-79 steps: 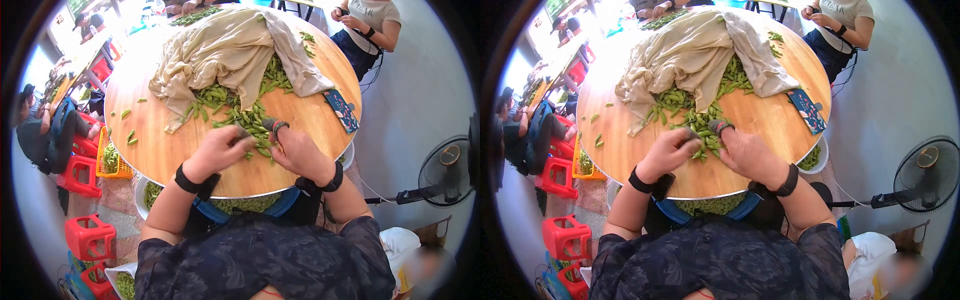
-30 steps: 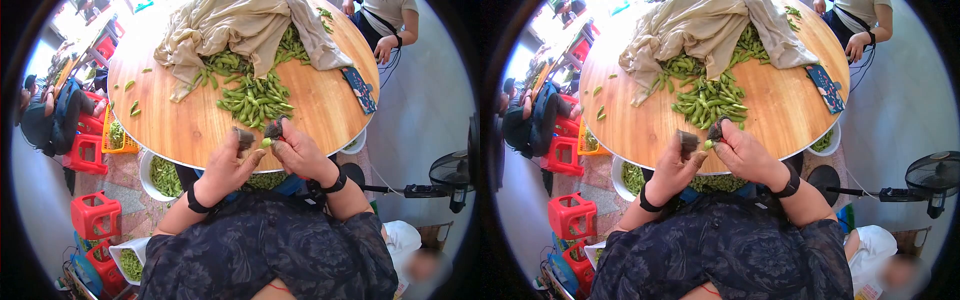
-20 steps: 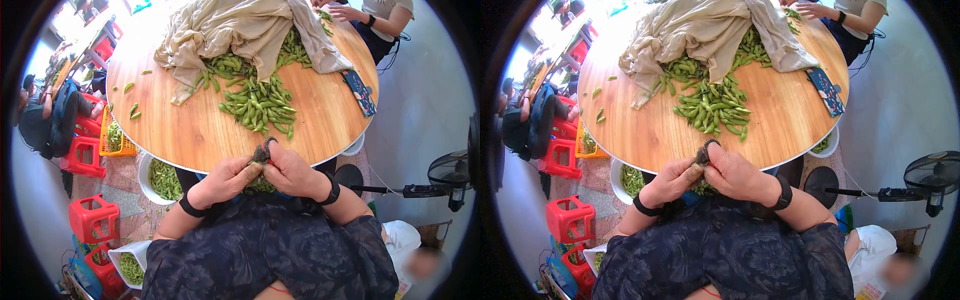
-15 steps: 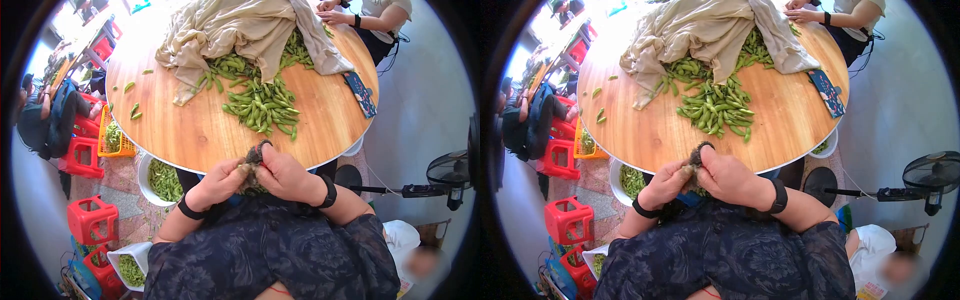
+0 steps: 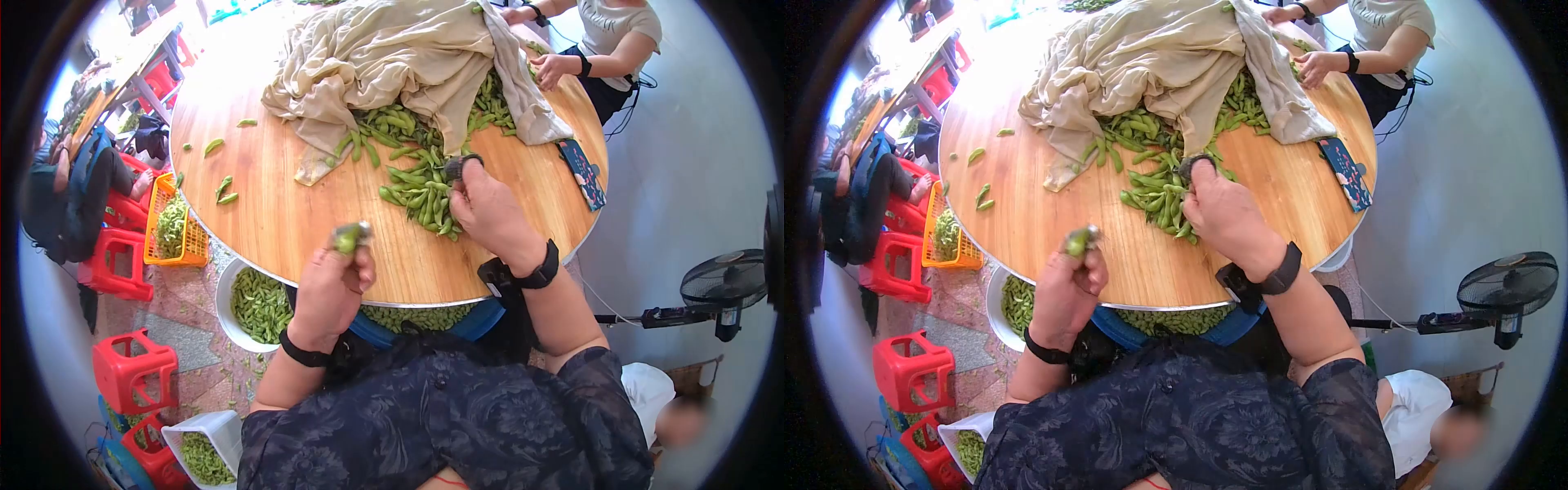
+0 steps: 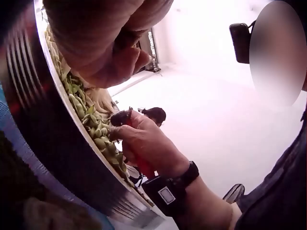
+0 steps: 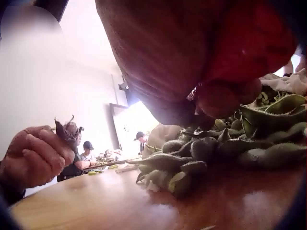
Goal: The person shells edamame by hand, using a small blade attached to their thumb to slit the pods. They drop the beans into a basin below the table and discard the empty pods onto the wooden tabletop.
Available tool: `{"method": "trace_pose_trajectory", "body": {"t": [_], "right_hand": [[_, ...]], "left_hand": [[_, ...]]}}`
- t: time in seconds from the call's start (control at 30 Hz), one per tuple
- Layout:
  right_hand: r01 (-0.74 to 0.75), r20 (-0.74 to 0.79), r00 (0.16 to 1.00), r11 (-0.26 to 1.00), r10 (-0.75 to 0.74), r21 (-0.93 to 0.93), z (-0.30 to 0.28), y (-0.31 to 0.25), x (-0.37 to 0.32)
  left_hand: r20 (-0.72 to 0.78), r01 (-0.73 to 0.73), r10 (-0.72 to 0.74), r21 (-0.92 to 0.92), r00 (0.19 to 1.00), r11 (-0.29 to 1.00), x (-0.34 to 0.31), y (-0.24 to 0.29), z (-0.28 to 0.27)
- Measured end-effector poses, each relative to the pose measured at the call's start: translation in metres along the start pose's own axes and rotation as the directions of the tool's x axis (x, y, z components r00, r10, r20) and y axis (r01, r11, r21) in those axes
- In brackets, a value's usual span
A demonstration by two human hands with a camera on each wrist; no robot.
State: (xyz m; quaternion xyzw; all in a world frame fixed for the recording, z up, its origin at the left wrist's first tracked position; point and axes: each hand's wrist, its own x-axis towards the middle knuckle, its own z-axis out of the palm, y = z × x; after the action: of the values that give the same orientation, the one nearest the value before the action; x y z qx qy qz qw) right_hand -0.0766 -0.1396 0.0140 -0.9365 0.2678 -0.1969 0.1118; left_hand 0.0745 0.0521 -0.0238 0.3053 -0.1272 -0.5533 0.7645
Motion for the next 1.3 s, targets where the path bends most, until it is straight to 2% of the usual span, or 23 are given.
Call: {"method": "trace_pose_trajectory", "body": {"t": [0.03, 0.07, 0.13, 0.17, 0.23, 0.27, 0.3, 0.37, 0.5, 0.57, 0.6, 0.63, 0.7, 0.73, 0.77, 0.8, 0.87, 0.93, 1.1, 1.17, 1.2, 1.27, 1.3], "right_hand": [[-0.071, 0.0, 0.997, 0.989, 0.071, 0.134, -0.003, -0.002, -0.003], [-0.138, 0.007, 0.99, 0.954, 0.142, 0.265, -0.006, -0.004, -0.005], [-0.195, 0.026, 0.98, 0.917, 0.199, 0.349, -0.008, -0.008, -0.01], [-0.244, 0.054, 0.968, 0.867, 0.246, 0.433, -0.009, -0.01, -0.014], [-0.235, 0.035, 0.968, 0.843, 0.25, 0.484, -0.011, -0.022, -0.02], [-0.223, 0.019, 0.968, 0.818, 0.252, 0.53, -0.01, -0.028, -0.022], [-0.224, 0.022, 0.968, 0.814, 0.252, 0.535, -0.007, -0.031, -0.024], [-0.051, -0.164, 0.975, 0.865, 0.152, 0.499, 0.002, -0.035, -0.028], [0.044, -0.133, 0.991, 0.908, 0.013, 0.416, 0.01, -0.039, -0.044], [0.174, -0.027, 0.985, 0.954, -0.172, 0.244, 0.009, -0.038, -0.05], [0.079, -0.049, 0.997, 0.927, -0.065, 0.367, 0.003, -0.046, -0.047], [0.084, -0.049, 0.996, 0.924, -0.07, 0.374, 0.001, -0.044, -0.046], [0.008, -0.138, 0.987, 0.828, 0.085, 0.56, -0.005, -0.032, -0.043], [-0.103, 0.043, 0.994, 0.765, 0.098, 0.636, -0.012, -0.023, -0.042], [-0.106, 0.043, 0.994, 0.762, 0.102, 0.638, -0.016, -0.023, -0.041], [-0.165, 0.134, 0.986, 0.712, 0.1, 0.682, -0.02, -0.023, -0.041], [-0.228, 0.222, 0.971, 0.656, 0.094, 0.72, -0.027, -0.024, -0.039], [-0.483, 0.493, 0.86, 0.523, 0.133, 0.702, -0.032, -0.025, -0.038], [-0.478, 0.5, 0.863, 0.446, 0.075, 0.757, -0.024, -0.017, -0.047], [-0.481, 0.512, 0.857, 0.434, 0.05, 0.762, -0.023, -0.015, -0.048], [-0.495, 0.54, 0.842, 0.397, 0.0, 0.773, -0.022, -0.013, -0.048], [-0.511, 0.563, 0.825, 0.359, -0.051, 0.781, -0.023, -0.011, -0.049], [-0.524, 0.577, 0.814, 0.351, -0.06, 0.776, -0.024, -0.011, -0.049]], "left_hand": [[-0.07, -0.011, 0.001, -0.144, 0.998, 0.99, 0.003, 0.002, 0.0], [-0.064, -0.007, -0.003, -0.145, 0.998, 0.989, 0.006, 0.003, -0.006], [0.035, 0.055, -0.043, -0.553, 0.998, 0.832, 0.013, 0.007, -0.021], [0.038, 0.059, -0.046, -0.55, 0.998, 0.833, 0.014, 0.006, -0.021], [0.063, 0.098, -0.08, -0.389, 0.995, 0.916, 0.014, 0.001, -0.012], [-0.079, 0.113, -0.136, -0.245, 0.987, 0.963, 0.013, -0.004, -0.001], [-0.035, 0.166, -0.174, -0.158, 0.984, 0.973, 0.012, -0.006, 0.008], [0.024, 0.283, -0.283, -0.136, 0.959, 0.949, 0.012, -0.016, 0.02], [0.068, 0.272, -0.265, -0.132, 0.962, 0.953, 0.021, -0.032, 0.029], [0.036, 0.141, -0.139, -0.07, 0.99, 0.987, 0.025, -0.037, 0.033], [0.029, 0.135, -0.133, -0.067, 0.991, 0.989, 0.026, -0.039, 0.03], [0.031, 0.063, -0.062, -0.031, 0.998, 0.998, 0.027, -0.042, 0.027], [0.034, -0.005, 0.005, 0.008, 0.999, 1.0, 0.026, -0.042, 0.028], [0.053, 0.046, -0.049, 0.049, 0.997, 0.998, 0.023, -0.038, 0.033], [0.071, 0.097, -0.104, 0.09, 0.992, 0.991, 0.021, -0.036, 0.035], [0.07, 0.101, -0.108, 0.094, 0.992, 0.99, 0.021, -0.036, 0.033], [0.181, 0.216, -0.233, 0.106, 0.956, 0.971, 0.021, -0.036, 0.03], [0.174, 0.228, -0.251, 0.14, 0.952, 0.964, 0.018, -0.039, 0.035], [0.146, 0.23, -0.287, 0.317, 0.947, 0.92, 0.016, -0.04, 0.034], [0.214, 0.054, -0.202, 0.547, 0.956, 0.835, 0.012, -0.035, 0.044], [0.212, 0.058, -0.207, 0.55, 0.955, 0.833, 0.013, -0.038, 0.041], [0.309, -0.137, -0.107, 0.671, 0.945, 0.728, 0.018, -0.044, 0.031], [0.308, -0.135, -0.11, 0.673, 0.945, 0.728, 0.018, -0.042, 0.032]]}}
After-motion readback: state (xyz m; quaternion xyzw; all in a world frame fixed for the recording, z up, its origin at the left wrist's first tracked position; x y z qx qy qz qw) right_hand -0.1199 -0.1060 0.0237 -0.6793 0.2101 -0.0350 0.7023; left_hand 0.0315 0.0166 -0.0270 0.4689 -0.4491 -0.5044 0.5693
